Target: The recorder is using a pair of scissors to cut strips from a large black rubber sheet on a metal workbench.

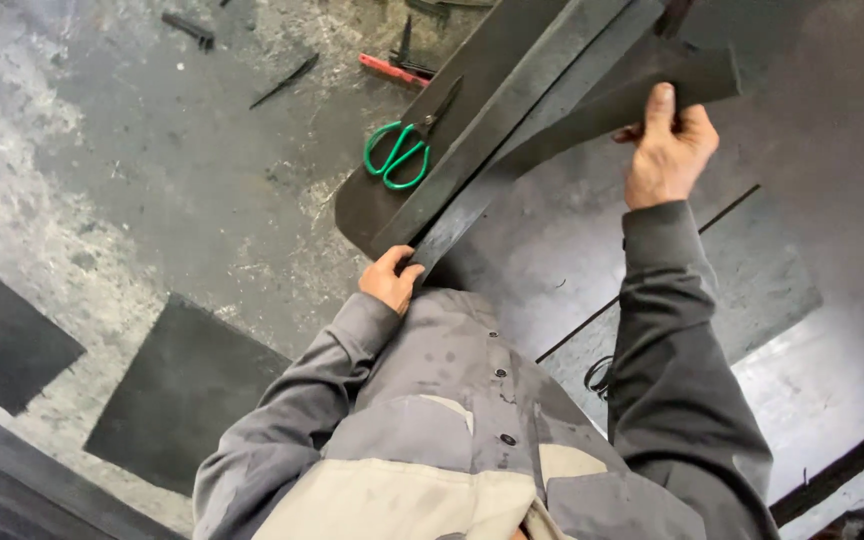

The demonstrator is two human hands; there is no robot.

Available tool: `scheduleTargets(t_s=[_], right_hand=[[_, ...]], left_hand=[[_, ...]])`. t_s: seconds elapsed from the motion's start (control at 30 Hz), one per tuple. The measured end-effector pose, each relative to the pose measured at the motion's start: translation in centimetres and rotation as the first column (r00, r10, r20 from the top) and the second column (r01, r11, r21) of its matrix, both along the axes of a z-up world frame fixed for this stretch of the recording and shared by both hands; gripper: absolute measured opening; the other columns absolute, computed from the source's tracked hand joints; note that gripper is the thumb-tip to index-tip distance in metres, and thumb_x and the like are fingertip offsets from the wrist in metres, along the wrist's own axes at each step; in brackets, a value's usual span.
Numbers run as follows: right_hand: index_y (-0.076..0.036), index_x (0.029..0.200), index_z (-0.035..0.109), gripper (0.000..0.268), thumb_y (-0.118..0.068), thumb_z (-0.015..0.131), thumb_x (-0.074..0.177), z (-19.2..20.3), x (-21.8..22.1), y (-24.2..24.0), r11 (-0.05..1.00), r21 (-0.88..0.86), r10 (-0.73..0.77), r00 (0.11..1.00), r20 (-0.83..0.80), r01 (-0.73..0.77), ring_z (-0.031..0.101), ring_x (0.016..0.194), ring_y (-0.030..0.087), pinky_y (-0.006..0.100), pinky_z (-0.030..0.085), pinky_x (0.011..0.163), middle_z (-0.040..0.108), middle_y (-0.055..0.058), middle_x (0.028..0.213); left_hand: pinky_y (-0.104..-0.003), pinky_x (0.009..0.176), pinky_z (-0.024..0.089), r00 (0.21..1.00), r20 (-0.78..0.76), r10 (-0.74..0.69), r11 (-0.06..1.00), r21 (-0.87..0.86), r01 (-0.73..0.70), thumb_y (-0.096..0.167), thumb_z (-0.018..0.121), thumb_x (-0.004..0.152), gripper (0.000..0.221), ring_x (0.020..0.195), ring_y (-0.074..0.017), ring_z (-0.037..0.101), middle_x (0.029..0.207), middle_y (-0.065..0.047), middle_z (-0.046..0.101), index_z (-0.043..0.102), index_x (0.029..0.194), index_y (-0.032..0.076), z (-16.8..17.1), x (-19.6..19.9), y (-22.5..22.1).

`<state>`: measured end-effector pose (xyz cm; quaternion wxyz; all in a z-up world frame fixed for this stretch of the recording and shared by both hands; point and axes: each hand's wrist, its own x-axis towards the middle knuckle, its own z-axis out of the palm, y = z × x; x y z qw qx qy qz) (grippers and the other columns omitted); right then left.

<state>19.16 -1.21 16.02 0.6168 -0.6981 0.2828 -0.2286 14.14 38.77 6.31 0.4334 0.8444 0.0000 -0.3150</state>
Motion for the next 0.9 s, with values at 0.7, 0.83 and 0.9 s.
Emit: scheduleTargets(t_s=[0.7, 0.83, 0.9], right_hand=[[0.001, 0.104, 0.064, 0.019, -0.017, 0.07, 0.105, -11.2, 6.9, -6.5, 0.938, 0.317, -0.085, 0.978, -0.192, 0.143, 0.06, 0.063, 0.011, 0.034, 0.06, 0.059, 0.063, 0.003, 0.083], [0.005, 0.119, 0.065, 0.025, -0.009, 0.071, 0.099, -11.1, 7.8, -5.9, 0.949, 0.241, -0.138, 0.955, -0.263, 0.204, 0.065, 0.066, 0.013, 0.034, 0.06, 0.057, 0.065, 0.005, 0.087], [-0.001, 0.125, 0.057, 0.037, -0.007, 0.071, 0.092, -9.0, 8.5, -5.2, 0.942, 0.213, -0.196, 0.939, -0.281, 0.26, 0.065, 0.063, 0.012, 0.032, 0.06, 0.054, 0.063, 0.003, 0.085]], left_hand=[[-0.043, 0.074, 0.057, 0.992, -0.124, 0.026, 0.966, 0.257, 0.006, 0.035, 0.081, 0.081, 0.035, 0.082, -0.0342, 0.074, 0.087, -0.015, 0.076, 0.069, 0.101, 0.009, 2.2, 1.8, -2.9], [-0.046, 0.078, 0.056, 0.985, -0.158, -0.076, 0.921, 0.367, 0.13, 0.042, 0.079, 0.084, 0.04, 0.091, -0.0376, 0.071, 0.095, -0.016, 0.075, 0.068, 0.105, 0.011, 3.6, 2.5, -3.1], [-0.046, 0.079, 0.056, 0.982, -0.158, -0.106, 0.913, 0.376, 0.159, 0.043, 0.078, 0.084, 0.041, 0.093, -0.0376, 0.07, 0.099, -0.016, 0.075, 0.066, 0.108, 0.011, 4.8, 2.6, -3.3]])
